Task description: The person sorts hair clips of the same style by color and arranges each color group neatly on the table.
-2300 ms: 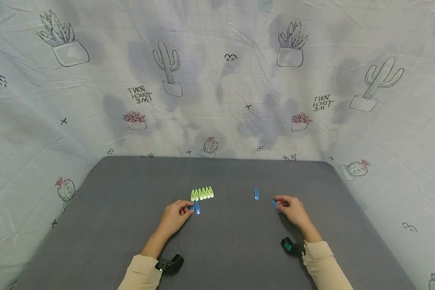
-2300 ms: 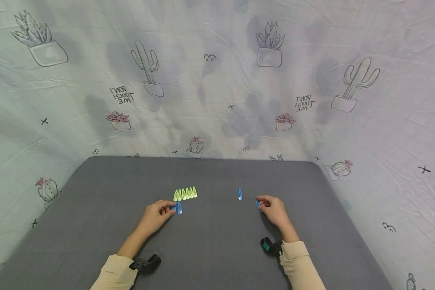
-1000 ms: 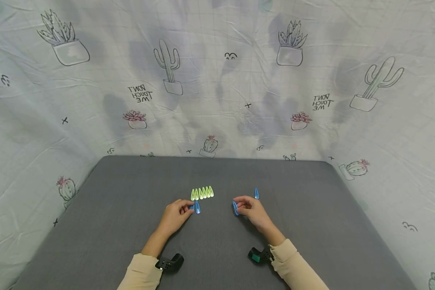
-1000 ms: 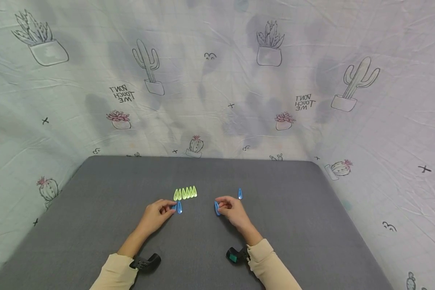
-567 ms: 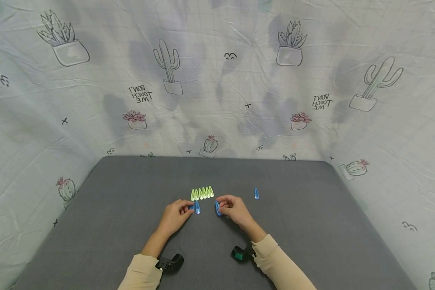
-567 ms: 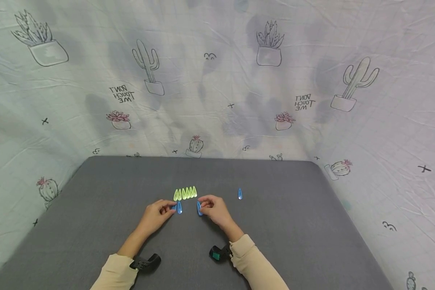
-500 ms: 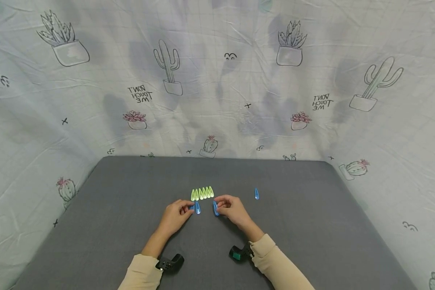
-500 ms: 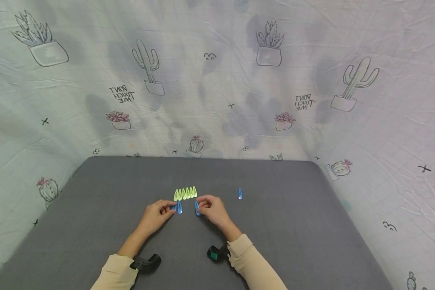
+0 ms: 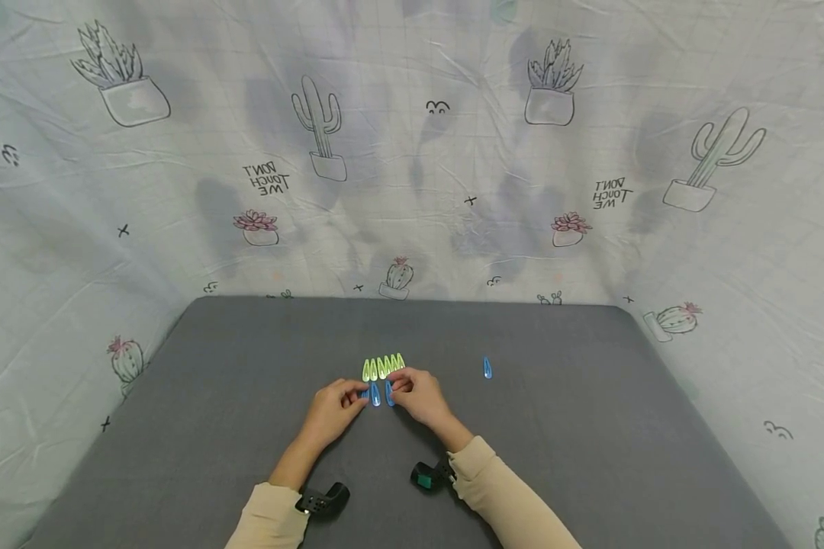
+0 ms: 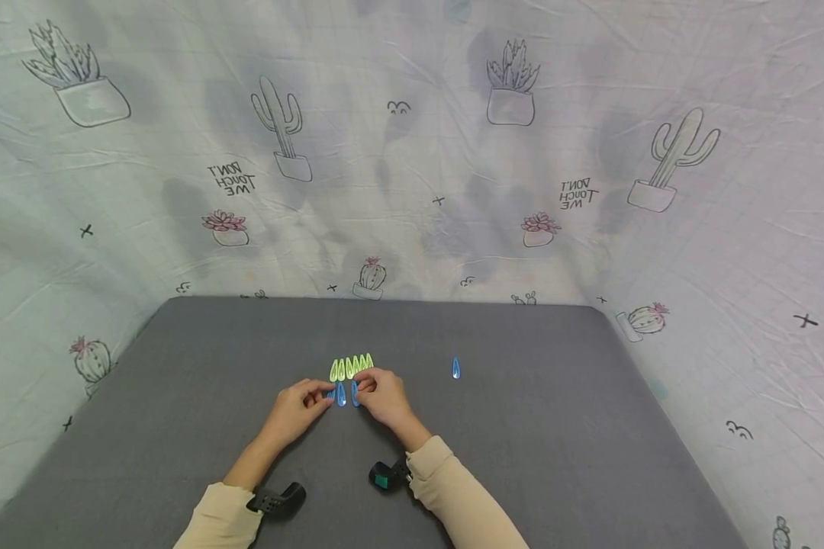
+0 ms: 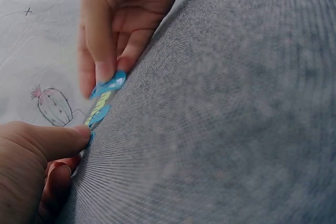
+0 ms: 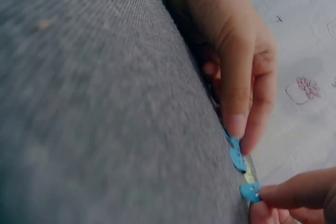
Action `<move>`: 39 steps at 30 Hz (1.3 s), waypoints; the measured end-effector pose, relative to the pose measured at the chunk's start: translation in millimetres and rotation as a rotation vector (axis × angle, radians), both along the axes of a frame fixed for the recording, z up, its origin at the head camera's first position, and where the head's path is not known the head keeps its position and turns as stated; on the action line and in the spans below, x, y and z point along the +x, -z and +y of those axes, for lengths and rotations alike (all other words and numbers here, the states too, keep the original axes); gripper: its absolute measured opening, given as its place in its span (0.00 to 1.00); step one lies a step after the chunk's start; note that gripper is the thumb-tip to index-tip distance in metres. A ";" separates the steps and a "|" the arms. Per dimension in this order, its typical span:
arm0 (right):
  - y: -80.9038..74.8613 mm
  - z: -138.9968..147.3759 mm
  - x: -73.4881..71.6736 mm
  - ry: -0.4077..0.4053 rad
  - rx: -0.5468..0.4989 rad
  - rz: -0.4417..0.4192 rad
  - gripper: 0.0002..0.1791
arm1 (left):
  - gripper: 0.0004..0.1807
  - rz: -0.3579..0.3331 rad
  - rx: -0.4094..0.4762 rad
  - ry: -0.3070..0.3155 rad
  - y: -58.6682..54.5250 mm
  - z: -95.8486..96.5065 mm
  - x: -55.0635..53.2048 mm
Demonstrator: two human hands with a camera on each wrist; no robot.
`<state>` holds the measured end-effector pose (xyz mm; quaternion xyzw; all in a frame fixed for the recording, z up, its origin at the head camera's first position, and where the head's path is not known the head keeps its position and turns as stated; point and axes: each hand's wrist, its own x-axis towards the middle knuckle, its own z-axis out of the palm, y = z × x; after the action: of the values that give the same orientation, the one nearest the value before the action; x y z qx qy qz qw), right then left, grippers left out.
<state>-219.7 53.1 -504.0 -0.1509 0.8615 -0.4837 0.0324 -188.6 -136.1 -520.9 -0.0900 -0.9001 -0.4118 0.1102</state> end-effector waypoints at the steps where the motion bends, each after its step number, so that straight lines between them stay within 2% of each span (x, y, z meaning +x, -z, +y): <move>1: -0.9 -2.3 0.2 0.003 0.024 0.019 0.13 | 0.09 -0.001 0.003 0.000 0.1 -0.1 0.1; 11: -5.9 -19.4 1.3 0.080 0.216 0.105 0.10 | 0.09 0.003 0.010 -0.004 1.4 -0.3 1.9; 13: -5.4 -20.0 2.3 0.089 0.219 0.107 0.09 | 0.09 0.006 0.009 -0.003 1.7 0.3 2.0; 19: -6.8 -12.4 4.3 0.074 0.158 0.102 0.08 | 0.08 0.006 0.006 0.000 1.3 1.4 1.5; 24: -13.5 1.8 2.3 0.021 0.093 0.088 0.12 | 0.08 0.005 -0.008 -0.002 0.8 1.3 -0.4; 33: -14.8 39.4 -6.7 -0.067 -0.016 0.047 0.18 | 0.09 0.010 0.003 0.002 1.0 0.2 -1.8; 39: -14.6 68.0 -10.5 -0.072 -0.062 0.032 0.22 | 0.09 -0.009 -0.011 -0.003 1.3 -0.6 -2.1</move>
<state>-230.2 121.1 -489.4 -0.1908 0.8404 -0.5064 0.0312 -190.7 -136.6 -522.2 -0.0874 -0.9029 -0.4072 0.1065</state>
